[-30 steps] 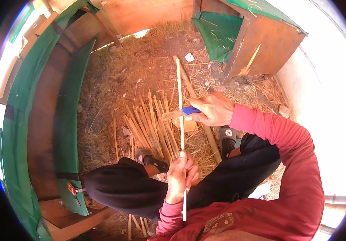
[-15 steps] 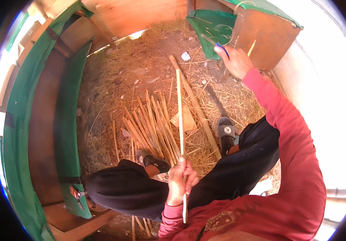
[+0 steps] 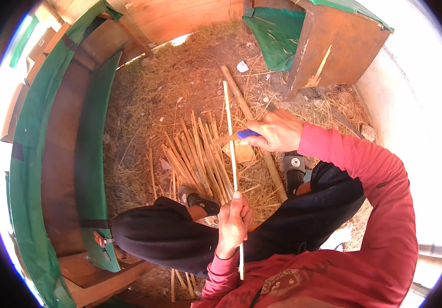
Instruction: The person sits on the ground and uses a knife to shave thin strips off a long wooden stick. They hold the stick with one hand and scrape the blade along its length repeatedly, creating a pile of wood shavings on the floor.
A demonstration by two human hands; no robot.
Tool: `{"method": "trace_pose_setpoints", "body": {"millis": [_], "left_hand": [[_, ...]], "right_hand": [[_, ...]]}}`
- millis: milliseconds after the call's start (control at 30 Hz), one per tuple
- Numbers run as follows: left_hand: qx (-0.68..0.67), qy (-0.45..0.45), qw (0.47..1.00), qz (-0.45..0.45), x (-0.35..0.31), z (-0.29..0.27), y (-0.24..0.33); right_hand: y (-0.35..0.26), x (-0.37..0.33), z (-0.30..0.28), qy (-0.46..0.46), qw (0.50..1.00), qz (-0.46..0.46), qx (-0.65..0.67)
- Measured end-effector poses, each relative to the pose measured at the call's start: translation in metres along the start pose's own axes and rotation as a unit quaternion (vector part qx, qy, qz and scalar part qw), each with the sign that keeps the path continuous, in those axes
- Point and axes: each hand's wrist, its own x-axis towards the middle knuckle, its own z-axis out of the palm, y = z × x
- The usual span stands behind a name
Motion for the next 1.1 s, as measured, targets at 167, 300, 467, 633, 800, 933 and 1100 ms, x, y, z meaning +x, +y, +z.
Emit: {"method": "trace_pose_setpoints", "body": {"millis": [167, 300, 467, 633, 800, 933, 1100], "left_hand": [[-0.027, -0.07, 0.997, -0.02, -0.021, 0.016, -0.007], [0.005, -0.047, 0.999, 0.008, -0.018, 0.007, -0.005], [0.038, 0.002, 0.997, 0.063, -0.005, -0.003, 0.004], [0.035, 0.008, 0.997, 0.074, -0.004, 0.004, 0.0], [-0.051, 0.035, 0.996, 0.072, -0.006, 0.012, -0.009], [-0.017, 0.044, 0.997, 0.06, -0.001, 0.016, 0.0], [-0.033, -0.017, 0.997, 0.066, -0.039, 0.022, -0.006]], "right_hand": [[0.081, 0.029, -0.019, 0.013, 0.952, 0.291, -0.096], [0.109, 0.012, -0.026, 0.133, 0.947, 0.265, -0.122], [0.051, 0.008, -0.034, 0.12, 0.977, 0.156, 0.086], [0.005, -0.002, -0.015, 0.015, 0.998, -0.014, 0.063], [0.004, 0.001, -0.009, 0.054, 0.997, -0.039, -0.028], [0.027, 0.01, 0.003, 0.057, 0.993, 0.0, -0.105], [0.137, 0.012, -0.031, 0.212, 0.898, 0.186, -0.337]]}}
